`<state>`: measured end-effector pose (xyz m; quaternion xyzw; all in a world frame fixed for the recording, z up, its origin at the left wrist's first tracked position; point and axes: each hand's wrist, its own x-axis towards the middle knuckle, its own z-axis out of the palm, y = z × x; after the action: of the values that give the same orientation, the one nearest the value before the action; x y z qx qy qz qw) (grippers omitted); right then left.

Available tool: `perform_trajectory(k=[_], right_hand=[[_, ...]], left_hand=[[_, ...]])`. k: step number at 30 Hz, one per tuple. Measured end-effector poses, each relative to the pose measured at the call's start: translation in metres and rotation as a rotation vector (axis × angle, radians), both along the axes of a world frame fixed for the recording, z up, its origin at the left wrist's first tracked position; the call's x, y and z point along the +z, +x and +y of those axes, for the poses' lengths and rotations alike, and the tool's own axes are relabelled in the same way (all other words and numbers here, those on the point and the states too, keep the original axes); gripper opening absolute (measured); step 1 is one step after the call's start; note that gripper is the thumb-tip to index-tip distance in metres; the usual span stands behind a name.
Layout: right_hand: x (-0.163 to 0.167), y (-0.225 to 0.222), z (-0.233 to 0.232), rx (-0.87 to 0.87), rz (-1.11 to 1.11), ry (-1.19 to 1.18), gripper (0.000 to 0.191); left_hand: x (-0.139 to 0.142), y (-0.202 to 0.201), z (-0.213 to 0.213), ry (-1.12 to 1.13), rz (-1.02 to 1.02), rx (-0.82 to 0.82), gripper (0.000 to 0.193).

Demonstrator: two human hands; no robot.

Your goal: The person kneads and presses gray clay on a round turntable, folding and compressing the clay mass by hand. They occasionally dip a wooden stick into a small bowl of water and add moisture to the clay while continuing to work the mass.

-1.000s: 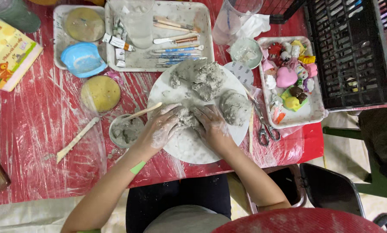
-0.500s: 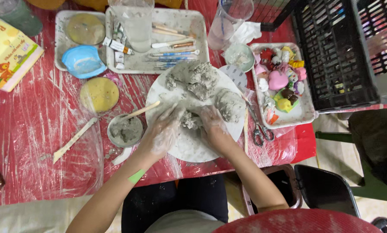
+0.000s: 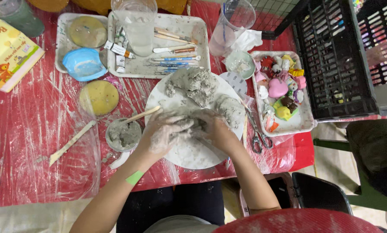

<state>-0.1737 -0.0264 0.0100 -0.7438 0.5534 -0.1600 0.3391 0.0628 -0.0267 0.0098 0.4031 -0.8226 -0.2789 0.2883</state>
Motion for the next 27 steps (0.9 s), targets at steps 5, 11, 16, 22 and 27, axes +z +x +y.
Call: perform_trajectory(k=[5, 11, 16, 22, 27], right_hand=[[0.011, 0.02, 0.014, -0.076, 0.246, -0.107, 0.063], [0.007, 0.038, 0.036, -0.187, 0.304, -0.36, 0.054], [-0.008, 0.049, 0.05, -0.28, 0.272, -0.499, 0.046], [-0.011, 0.041, 0.057, -0.253, 0.304, -0.621, 0.047], [-0.004, 0.029, 0.062, -0.185, 0.271, -0.498, 0.049]], left_hand=[[-0.011, 0.0, 0.011, -0.113, -0.028, 0.029, 0.025], [-0.024, -0.009, 0.025, 0.189, 0.244, 0.1, 0.043], [-0.024, -0.016, 0.031, -0.063, 0.12, 0.229, 0.048], [-0.026, -0.025, 0.033, 0.016, 0.142, 0.323, 0.041], [-0.029, -0.024, 0.029, -0.28, 0.002, 0.326, 0.051]])
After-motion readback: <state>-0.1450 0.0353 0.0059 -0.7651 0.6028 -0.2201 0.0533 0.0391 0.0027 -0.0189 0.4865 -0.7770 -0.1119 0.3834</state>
